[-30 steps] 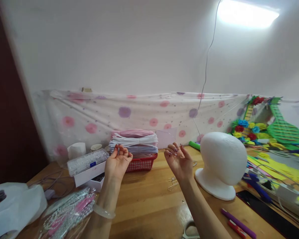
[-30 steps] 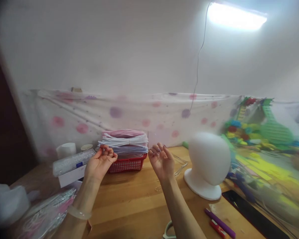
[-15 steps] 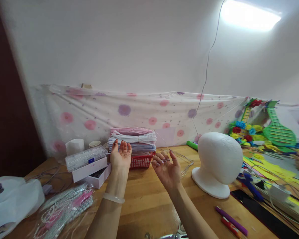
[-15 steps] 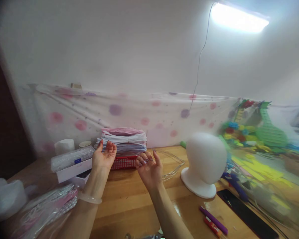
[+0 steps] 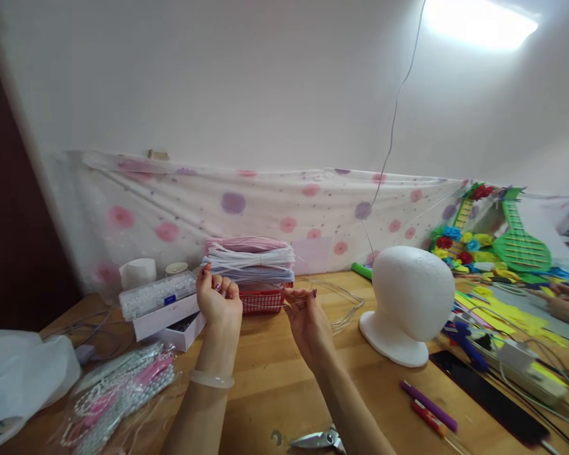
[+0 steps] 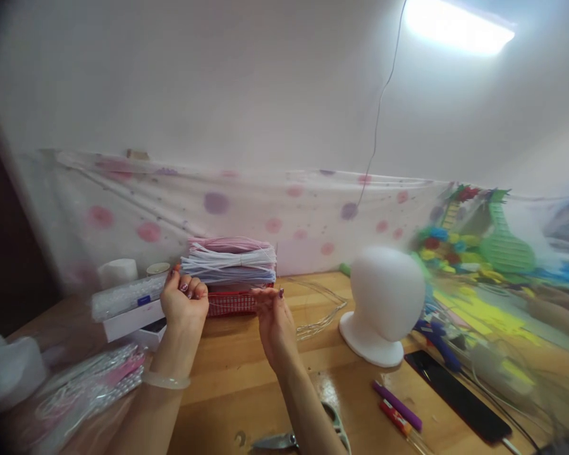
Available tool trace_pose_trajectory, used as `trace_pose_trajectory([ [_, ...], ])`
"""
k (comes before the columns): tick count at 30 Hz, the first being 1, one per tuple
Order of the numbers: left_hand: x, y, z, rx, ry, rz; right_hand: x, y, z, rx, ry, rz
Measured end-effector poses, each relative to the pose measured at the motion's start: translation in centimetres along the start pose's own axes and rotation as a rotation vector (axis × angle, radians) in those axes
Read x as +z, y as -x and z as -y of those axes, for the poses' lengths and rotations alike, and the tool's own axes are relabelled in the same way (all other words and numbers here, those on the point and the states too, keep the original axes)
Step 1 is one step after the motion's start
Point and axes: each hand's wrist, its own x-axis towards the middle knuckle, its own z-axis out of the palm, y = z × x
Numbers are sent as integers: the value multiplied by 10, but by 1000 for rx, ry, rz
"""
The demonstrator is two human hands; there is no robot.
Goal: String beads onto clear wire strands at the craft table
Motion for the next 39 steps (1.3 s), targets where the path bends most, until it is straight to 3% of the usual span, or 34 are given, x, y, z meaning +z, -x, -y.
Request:
trace_pose_trajectory([
  [4,-9,8,7,-51,-20,24,8,5,-1,-55,-89,-23],
  [13,-23,28,20,-74,-7,9,9,9,-22,-189,-257,-240],
  [17,-38,50,37,-123,-42,31,6,14,-39,-164,-270,-248],
  [21,-58,75,46,-179,-9,53,3,29,-47,-42,-328,-289],
  [28,-85,92,34,-285,30,40,0,61,-31,0,-282,-254],
  [34,-88,99,24,-344,44,-45,-16,75,-21,-16,-179,-258],
  [39,-93,103,27,-492,33,-71,-21,83,-18,63,-283,-262],
])
